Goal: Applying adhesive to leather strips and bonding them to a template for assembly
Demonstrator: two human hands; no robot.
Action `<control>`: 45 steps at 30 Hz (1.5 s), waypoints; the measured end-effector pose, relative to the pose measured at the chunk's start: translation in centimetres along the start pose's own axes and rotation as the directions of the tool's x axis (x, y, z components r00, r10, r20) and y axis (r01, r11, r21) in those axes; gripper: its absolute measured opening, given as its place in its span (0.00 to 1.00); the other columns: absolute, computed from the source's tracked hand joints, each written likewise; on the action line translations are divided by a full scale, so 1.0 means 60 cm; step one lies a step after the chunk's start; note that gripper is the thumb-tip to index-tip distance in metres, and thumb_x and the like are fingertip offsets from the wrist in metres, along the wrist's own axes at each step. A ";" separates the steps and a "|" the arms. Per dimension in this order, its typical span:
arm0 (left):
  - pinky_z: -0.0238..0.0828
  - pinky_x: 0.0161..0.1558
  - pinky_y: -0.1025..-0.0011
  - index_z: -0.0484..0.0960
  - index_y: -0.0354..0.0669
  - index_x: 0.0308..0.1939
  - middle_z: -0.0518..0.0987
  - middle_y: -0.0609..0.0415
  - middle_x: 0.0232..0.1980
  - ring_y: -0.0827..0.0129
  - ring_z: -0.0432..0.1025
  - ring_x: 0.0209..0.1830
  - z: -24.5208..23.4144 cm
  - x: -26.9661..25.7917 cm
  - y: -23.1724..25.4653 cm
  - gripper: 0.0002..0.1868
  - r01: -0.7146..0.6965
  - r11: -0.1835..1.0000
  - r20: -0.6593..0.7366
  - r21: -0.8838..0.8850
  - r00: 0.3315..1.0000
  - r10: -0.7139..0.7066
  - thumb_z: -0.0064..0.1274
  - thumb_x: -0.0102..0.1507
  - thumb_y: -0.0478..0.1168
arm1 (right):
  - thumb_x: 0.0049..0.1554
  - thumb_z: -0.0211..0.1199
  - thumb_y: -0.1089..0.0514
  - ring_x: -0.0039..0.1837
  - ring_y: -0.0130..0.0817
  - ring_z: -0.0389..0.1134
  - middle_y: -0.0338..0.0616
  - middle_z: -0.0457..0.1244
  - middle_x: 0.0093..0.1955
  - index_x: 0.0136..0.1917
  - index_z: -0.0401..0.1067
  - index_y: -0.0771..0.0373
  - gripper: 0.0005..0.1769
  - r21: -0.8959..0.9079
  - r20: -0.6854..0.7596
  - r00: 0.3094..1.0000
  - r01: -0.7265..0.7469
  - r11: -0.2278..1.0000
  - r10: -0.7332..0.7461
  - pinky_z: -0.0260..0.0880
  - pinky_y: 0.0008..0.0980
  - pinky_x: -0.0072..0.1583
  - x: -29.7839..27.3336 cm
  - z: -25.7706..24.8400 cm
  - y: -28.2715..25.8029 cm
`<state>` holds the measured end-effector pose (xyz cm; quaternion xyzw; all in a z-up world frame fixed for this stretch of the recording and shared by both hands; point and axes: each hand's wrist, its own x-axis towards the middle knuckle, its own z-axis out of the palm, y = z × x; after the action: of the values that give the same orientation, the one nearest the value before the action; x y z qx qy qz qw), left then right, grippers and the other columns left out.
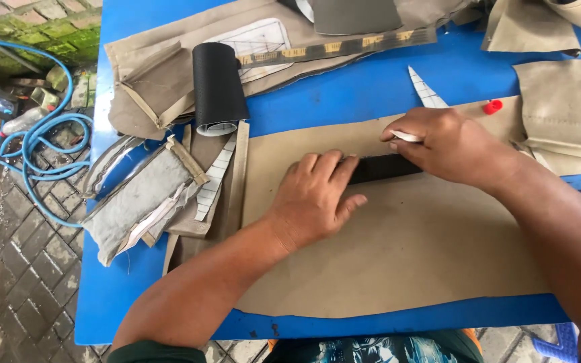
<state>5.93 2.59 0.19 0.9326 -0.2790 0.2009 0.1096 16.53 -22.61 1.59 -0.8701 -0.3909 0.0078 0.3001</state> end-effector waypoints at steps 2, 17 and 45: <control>0.71 0.38 0.61 0.78 0.43 0.62 0.74 0.54 0.51 0.58 0.66 0.46 -0.003 0.001 0.005 0.29 0.005 0.993 -0.004 0.116 1.000 -0.005 0.51 0.66 0.59 | 0.59 0.66 0.59 0.49 0.40 0.72 0.43 0.72 0.50 0.52 0.78 0.60 0.07 -0.027 0.044 0.999 -0.014 1.000 0.015 0.70 0.38 0.50 0.002 -0.007 0.005; 0.66 0.42 0.60 0.72 0.41 0.40 0.77 0.44 0.44 0.54 0.72 0.41 -0.041 -0.009 0.055 0.08 -0.171 0.985 -0.091 0.006 0.981 0.170 0.54 0.61 0.37 | 0.62 0.62 0.49 0.40 0.37 0.68 0.43 0.68 0.39 0.53 0.77 0.56 0.11 -0.027 0.224 0.898 -0.383 0.923 0.379 0.67 0.36 0.45 0.014 -0.025 -0.052; 0.70 0.21 0.58 0.82 0.45 0.52 0.71 0.48 0.39 0.53 0.67 0.35 -0.013 -0.038 0.058 0.19 -0.111 0.976 0.221 -0.190 0.963 0.153 0.47 0.60 0.26 | 0.56 0.62 0.39 0.48 0.18 0.77 0.17 0.77 0.44 0.49 0.83 0.32 0.11 -0.265 0.685 0.608 -0.307 0.914 0.403 0.70 0.26 0.56 0.000 -0.077 -0.147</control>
<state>1.96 1.06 0.19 0.9158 -0.3683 0.0707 0.1440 11.70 -20.41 10.03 -0.8709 -0.2963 0.3876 0.0598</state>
